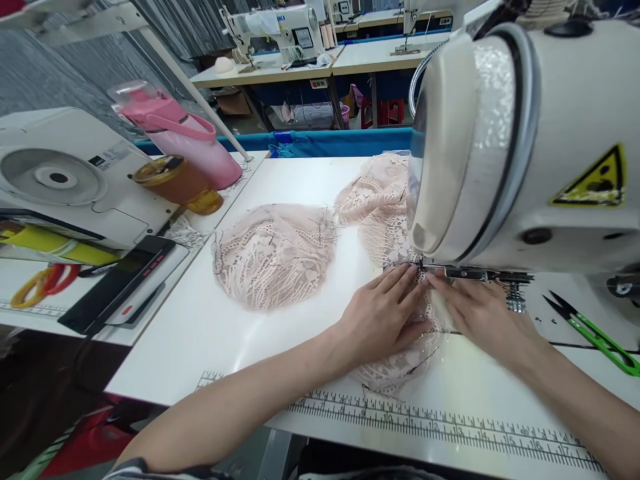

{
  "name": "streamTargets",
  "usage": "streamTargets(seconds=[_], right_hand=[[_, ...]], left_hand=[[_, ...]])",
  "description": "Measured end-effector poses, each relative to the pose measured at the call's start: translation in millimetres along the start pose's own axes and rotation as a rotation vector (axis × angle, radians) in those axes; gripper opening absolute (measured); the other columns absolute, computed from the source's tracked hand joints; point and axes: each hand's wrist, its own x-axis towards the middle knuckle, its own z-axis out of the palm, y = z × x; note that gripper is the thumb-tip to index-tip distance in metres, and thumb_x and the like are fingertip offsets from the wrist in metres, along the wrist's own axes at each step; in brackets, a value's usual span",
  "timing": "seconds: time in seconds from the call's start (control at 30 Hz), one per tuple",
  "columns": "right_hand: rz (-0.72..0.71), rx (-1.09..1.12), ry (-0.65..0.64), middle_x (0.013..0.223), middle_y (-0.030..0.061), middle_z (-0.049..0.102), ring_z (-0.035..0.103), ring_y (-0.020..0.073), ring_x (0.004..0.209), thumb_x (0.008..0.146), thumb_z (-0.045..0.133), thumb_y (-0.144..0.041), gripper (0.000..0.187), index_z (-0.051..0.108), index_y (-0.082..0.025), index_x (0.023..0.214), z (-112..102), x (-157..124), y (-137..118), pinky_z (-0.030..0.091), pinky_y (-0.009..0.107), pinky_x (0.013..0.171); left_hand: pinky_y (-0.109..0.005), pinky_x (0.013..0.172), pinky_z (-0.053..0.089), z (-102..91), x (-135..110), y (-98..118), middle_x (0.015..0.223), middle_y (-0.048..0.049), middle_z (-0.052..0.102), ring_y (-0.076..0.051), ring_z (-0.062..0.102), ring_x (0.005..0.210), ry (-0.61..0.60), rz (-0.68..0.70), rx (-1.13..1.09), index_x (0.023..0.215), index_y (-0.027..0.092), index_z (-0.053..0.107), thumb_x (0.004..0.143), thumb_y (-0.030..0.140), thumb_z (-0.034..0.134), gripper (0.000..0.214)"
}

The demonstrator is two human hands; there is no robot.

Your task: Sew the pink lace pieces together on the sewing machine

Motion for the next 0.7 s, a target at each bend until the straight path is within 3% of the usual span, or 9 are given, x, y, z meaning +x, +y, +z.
streamTargets(seconds=[0.2,0.33,0.5,0.7], right_hand=[[0.005,-0.158,0.012,0.110,0.0076,0.065,0.059,0.0225,0.089,0.085,0.050,-0.015,0.044,0.053,-0.023,0.128,-2,0,-5,0.046,0.036,0.072],[0.001,-0.166,0.031,0.106,0.0070,0.066,0.059,0.0237,0.087,0.086,0.049,-0.017,0.040,0.056,-0.024,0.125,-8,4,-7,0.047,0.038,0.075],[-0.039,-0.184,0.071,0.107,0.0078,0.067,0.059,0.0243,0.091,0.085,0.051,-0.017,0.035,0.059,-0.018,0.119,-14,7,-8,0.044,0.041,0.086],[0.033,-0.076,0.148,0.109,0.0037,0.067,0.061,0.0204,0.077,0.085,0.050,-0.014,0.036,0.056,-0.021,0.120,-14,7,-9,0.042,0.041,0.084]], left_hand=[[-0.039,0.106,0.043,-0.8,1,0,0.131,-0.0132,0.055,-0.028,0.042,0.131,-0.003,-0.004,-0.014,0.132,0.011,0.050,0.094,0.052,0.043,0.056],[-0.040,0.104,0.044,-0.1,2,-1,0.131,-0.0135,0.054,-0.027,0.041,0.132,0.004,-0.001,-0.001,0.132,0.011,0.049,0.094,0.052,0.041,0.056],[-0.039,0.103,0.046,-1.1,3,-2,0.131,-0.0135,0.055,-0.027,0.043,0.130,0.012,0.012,0.035,0.133,0.011,0.049,0.094,0.052,0.041,0.057],[-0.039,0.103,0.046,0.4,2,-1,0.131,-0.0133,0.055,-0.027,0.044,0.129,0.028,0.018,0.058,0.132,0.011,0.050,0.094,0.054,0.041,0.058]])
